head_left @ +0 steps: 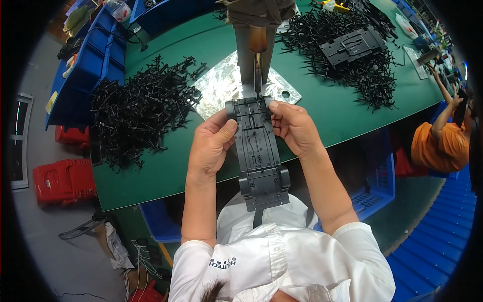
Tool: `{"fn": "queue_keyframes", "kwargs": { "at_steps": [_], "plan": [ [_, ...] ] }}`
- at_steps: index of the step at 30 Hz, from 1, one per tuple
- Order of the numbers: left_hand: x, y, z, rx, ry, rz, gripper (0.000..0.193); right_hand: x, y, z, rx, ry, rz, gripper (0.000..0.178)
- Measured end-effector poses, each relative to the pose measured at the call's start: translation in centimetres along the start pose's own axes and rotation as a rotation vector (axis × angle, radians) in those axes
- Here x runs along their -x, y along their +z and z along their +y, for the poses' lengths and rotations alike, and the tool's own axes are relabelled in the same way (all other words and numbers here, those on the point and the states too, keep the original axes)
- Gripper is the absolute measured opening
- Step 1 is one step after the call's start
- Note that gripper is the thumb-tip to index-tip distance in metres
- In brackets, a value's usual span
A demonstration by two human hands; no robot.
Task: Assembling a toy truck chassis by securing plastic components using a heat-sealing machine.
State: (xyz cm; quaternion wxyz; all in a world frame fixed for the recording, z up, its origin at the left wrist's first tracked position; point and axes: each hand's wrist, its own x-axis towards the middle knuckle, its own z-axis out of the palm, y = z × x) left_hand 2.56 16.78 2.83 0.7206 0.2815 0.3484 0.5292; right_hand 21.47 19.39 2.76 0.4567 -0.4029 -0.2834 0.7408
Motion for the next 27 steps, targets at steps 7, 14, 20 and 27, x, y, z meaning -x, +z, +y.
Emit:
{"fn": "queue_keyframes", "kwargs": {
  "at_steps": [7, 14, 20, 27],
  "plan": [
    [-0.11, -0.08, 0.06, -0.001, -0.004, -0.004, 0.037, 0.1, 0.23, -0.09, -0.014, -0.012, 0.008, 0.021],
    [-0.11, 0.2, 0.21, 0.001, -0.004, -0.002, 0.036, 0.07, 0.05, 0.07, -0.029, -0.016, 0.009, 0.022],
    [-0.24, 0.21, 0.36, 0.001, -0.012, -0.004, 0.034, 0.06, -0.23, 0.03, -0.039, -0.025, -0.063, 0.026],
    [-0.23, 0.27, 0.46, -0.012, -0.005, 0.008, 0.034, -0.04, -0.41, 0.04, -0.015, -0.01, -0.081, 0.027]
  ]
}}
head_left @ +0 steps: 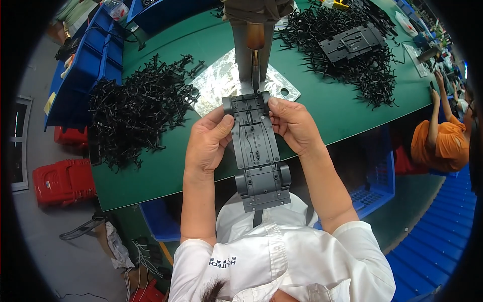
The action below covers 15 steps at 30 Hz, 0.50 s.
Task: Assembling a toy truck chassis by securing plastic components using a heat-sealing machine.
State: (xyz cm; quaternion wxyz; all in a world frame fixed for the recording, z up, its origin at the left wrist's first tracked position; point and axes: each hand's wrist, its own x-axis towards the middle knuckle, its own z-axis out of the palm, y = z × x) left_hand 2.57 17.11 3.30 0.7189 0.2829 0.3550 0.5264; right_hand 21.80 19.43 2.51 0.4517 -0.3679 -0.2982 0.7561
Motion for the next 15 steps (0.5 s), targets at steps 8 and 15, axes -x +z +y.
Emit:
{"fn": "queue_keyframes", "kwargs": {
  "at_steps": [8, 15],
  "plan": [
    [-0.04, -0.09, 0.04, -0.003, 0.004, 0.002, 0.033, 0.02, 0.2, -0.21, 0.007, 0.012, -0.001, 0.027],
    [-0.01, 0.28, 0.31, -0.02, 0.012, -0.001, 0.033, -0.09, 0.23, -0.24, -0.009, 0.011, -0.021, 0.027]
  ]
}}
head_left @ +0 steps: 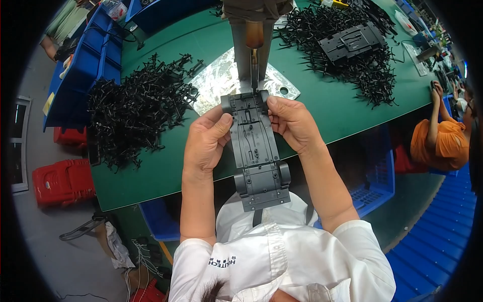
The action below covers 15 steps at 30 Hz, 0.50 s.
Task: Assembling a toy truck chassis by securing plastic components using a heat-sealing machine.
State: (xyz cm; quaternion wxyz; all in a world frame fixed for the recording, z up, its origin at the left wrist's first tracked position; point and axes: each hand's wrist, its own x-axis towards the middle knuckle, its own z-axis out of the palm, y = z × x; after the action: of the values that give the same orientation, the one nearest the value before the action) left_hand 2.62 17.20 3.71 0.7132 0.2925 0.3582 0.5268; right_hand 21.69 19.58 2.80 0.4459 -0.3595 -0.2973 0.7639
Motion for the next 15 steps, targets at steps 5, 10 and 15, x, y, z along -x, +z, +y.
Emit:
{"fn": "queue_keyframes", "kwargs": {
  "at_steps": [5, 10, 15],
  "plan": [
    [-0.12, -0.33, -0.08, -0.007, 0.004, 0.0, 0.032, -0.09, -0.06, 0.05, 0.002, 0.011, 0.009, 0.027],
    [-0.14, -0.51, -0.1, 0.003, 0.004, -0.008, 0.032, -0.14, -0.2, 0.14, 0.002, 0.018, 0.019, 0.026],
    [-0.12, -0.09, 0.15, 0.036, 0.008, -0.027, 0.031, -0.02, 0.15, -0.15, 0.014, 0.023, 0.031, 0.028]
  ]
}}
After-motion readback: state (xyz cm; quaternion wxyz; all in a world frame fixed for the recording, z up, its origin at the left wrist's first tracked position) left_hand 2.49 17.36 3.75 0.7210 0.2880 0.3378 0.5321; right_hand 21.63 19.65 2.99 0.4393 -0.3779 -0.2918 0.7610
